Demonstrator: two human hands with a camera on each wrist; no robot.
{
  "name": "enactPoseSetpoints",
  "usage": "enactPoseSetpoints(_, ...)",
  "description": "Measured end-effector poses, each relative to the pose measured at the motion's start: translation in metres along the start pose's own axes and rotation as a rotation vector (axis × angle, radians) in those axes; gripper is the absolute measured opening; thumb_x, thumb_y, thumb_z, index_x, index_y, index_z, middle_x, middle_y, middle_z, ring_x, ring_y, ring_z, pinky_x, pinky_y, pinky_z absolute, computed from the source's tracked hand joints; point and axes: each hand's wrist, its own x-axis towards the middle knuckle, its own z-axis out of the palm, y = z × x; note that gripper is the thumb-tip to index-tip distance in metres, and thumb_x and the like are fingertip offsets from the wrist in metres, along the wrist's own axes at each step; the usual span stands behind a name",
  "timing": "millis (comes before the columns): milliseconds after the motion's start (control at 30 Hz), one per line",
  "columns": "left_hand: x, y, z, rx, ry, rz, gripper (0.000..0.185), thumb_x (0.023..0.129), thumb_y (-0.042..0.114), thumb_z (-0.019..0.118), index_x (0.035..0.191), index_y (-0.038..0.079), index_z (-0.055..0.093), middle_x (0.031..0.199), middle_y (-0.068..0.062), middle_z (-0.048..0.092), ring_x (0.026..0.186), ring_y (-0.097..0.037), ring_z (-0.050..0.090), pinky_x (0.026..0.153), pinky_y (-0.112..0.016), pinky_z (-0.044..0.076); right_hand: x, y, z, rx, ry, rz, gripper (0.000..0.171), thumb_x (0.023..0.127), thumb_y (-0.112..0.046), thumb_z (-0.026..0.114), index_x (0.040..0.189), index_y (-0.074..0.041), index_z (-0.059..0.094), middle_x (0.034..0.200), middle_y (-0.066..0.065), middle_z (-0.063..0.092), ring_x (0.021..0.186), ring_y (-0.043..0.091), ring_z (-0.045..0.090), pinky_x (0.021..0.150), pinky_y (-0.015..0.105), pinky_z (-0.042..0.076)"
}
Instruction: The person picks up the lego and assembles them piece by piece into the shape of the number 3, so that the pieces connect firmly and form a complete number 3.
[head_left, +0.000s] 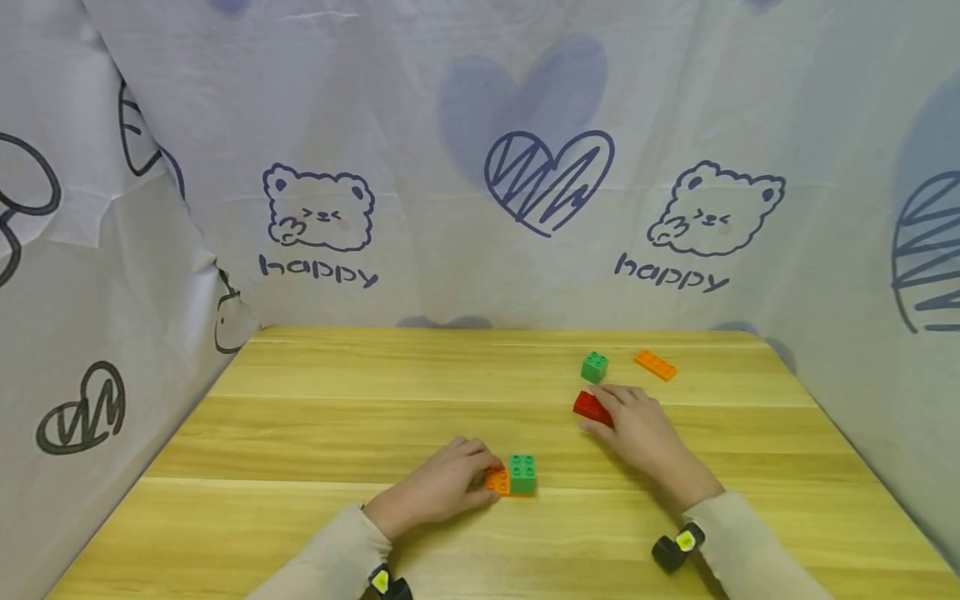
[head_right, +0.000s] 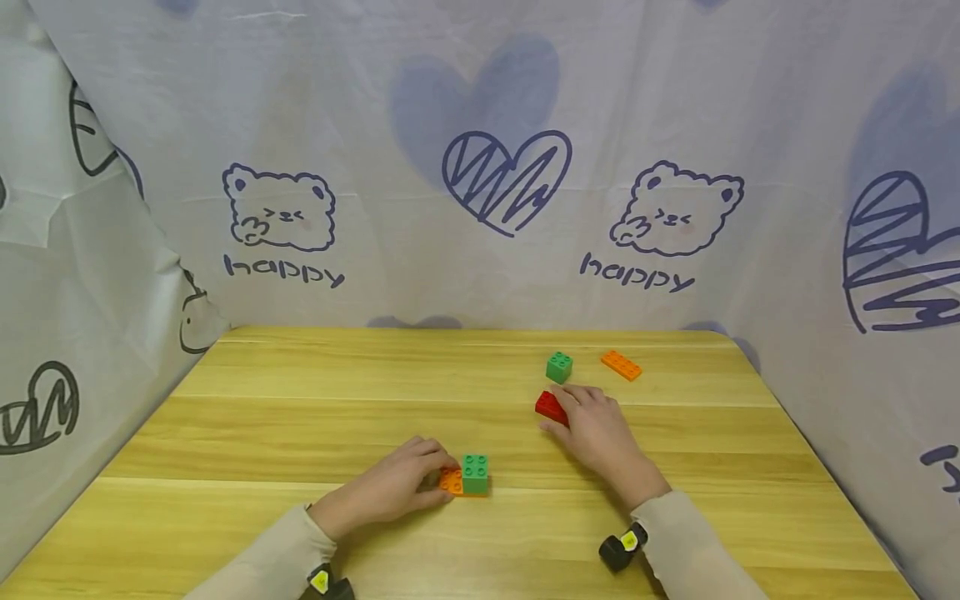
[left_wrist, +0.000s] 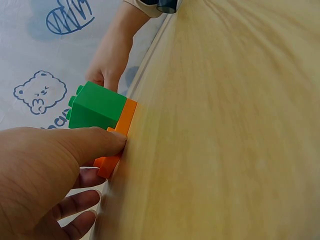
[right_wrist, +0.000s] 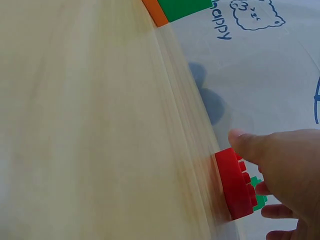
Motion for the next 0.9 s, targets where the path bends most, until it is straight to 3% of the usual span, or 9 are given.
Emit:
enactPoseSetpoints(533,-0.0004,0.0006,0.001,-0.006,0.0,-0.012,0.037,0.092,0.036,0.069,0.121,0.014,0.066,0.114,0.002,0.061,0.104,-0.014,0.053,0.093,-0.031,0.046,-0.0019,0.0029,-0.0002,-0.096,0.0,0.001,0.051,0.094,-0.033,0.066,0.132,0.001,0.059,0.115,0.02,0.062,0.104,0.04,0.056,0.088,0.054,0.047)
enactPoseSetpoints(900,0.0001,0.0004,0.0008,-0.004,0.0,-0.009,0.037,0.092,0.036,0.069,0.121,0.014,0.066,0.115,0.002,0.06,0.104,-0.014,0.052,0.092,-0.031,0.046,-0.001,0.0047,0.0028,-0.067,0.0,0.016,0.043,0.094,-0.026,0.067,0.127,0.001,0.062,0.111,0.019,0.064,0.101,0.04,0.059,0.091,0.052,0.047)
